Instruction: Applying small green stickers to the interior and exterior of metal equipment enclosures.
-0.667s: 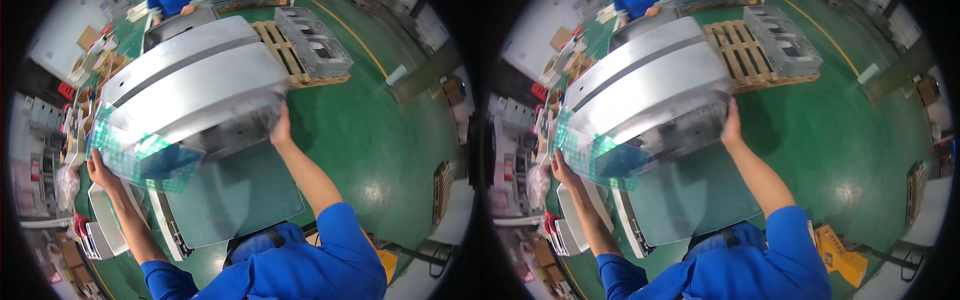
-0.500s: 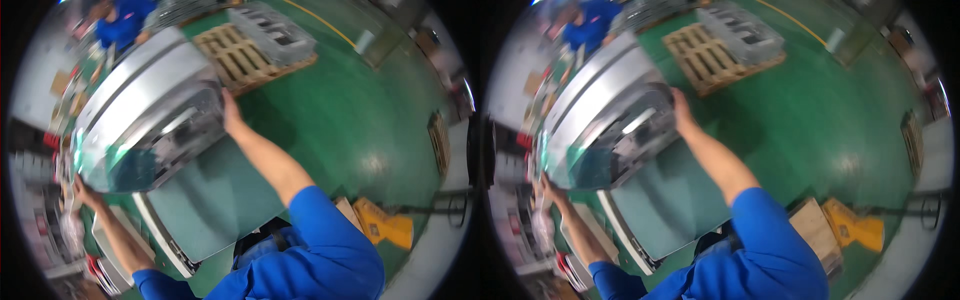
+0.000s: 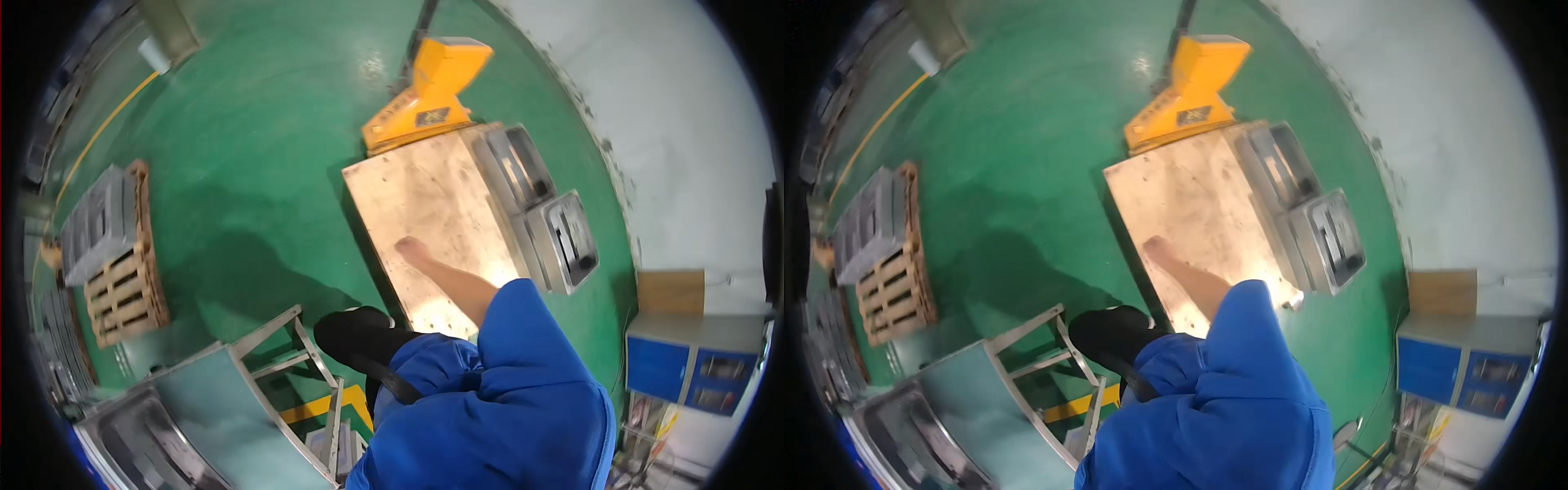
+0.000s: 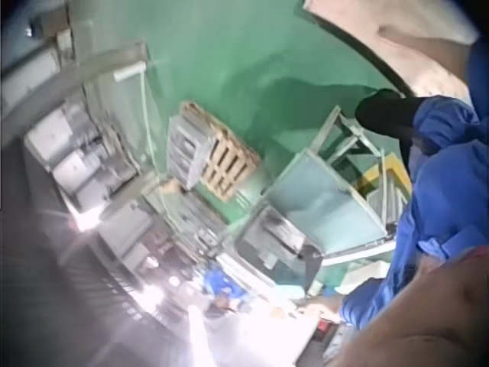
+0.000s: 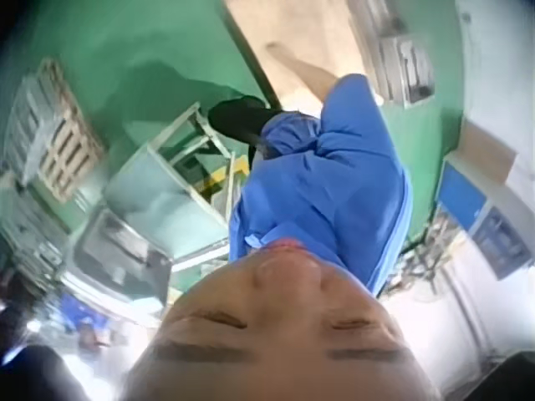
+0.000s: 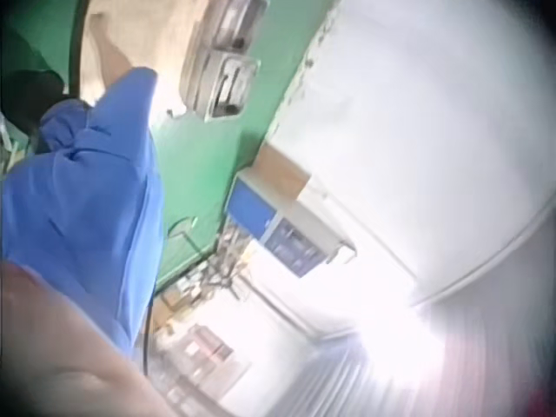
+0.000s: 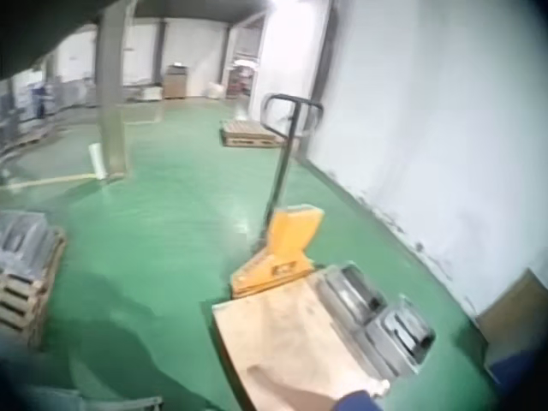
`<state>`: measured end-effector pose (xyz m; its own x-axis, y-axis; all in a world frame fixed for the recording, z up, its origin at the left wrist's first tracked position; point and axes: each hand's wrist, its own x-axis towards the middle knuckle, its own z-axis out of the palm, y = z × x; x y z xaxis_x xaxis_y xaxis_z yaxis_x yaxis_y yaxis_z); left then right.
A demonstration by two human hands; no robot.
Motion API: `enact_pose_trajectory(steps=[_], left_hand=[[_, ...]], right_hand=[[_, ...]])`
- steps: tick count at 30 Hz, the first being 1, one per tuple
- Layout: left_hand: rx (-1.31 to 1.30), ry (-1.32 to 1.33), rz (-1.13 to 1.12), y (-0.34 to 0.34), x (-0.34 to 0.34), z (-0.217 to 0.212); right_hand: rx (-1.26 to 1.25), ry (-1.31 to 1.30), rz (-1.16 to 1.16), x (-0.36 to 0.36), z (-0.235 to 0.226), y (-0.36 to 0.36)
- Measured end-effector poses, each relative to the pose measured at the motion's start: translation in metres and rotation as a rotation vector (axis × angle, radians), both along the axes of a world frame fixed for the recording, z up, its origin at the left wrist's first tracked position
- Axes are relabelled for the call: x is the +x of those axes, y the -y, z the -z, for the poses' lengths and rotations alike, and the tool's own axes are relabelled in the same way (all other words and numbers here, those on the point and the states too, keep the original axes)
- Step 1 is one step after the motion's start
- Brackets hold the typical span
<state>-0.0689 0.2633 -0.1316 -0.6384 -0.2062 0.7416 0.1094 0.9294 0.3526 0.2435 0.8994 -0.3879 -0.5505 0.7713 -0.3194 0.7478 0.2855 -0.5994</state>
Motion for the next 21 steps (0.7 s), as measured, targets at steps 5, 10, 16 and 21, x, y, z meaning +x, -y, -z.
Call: enact_pose_trajectory(steps=[5,10,16,21], left_hand=[[-0.021,0.356,0.308,-0.203,0.079,0.070],[-0.130,0.655,0.357,-0.309,0.168,0.111],[-0.311,0.857,0.063,-0.352,0.254,0.106],[-0.409,0.875,-0.121,-0.372,0.276,0.043]], right_hand=[[-0.050,0.200,1.120,0.331,0.020,-0.118],[-0.115,0.412,1.073,0.457,0.003,-0.154],[-0.172,0.648,0.892,0.598,0.097,-0.249],[-0.298,0.642,0.680,0.655,0.160,-0.299]])
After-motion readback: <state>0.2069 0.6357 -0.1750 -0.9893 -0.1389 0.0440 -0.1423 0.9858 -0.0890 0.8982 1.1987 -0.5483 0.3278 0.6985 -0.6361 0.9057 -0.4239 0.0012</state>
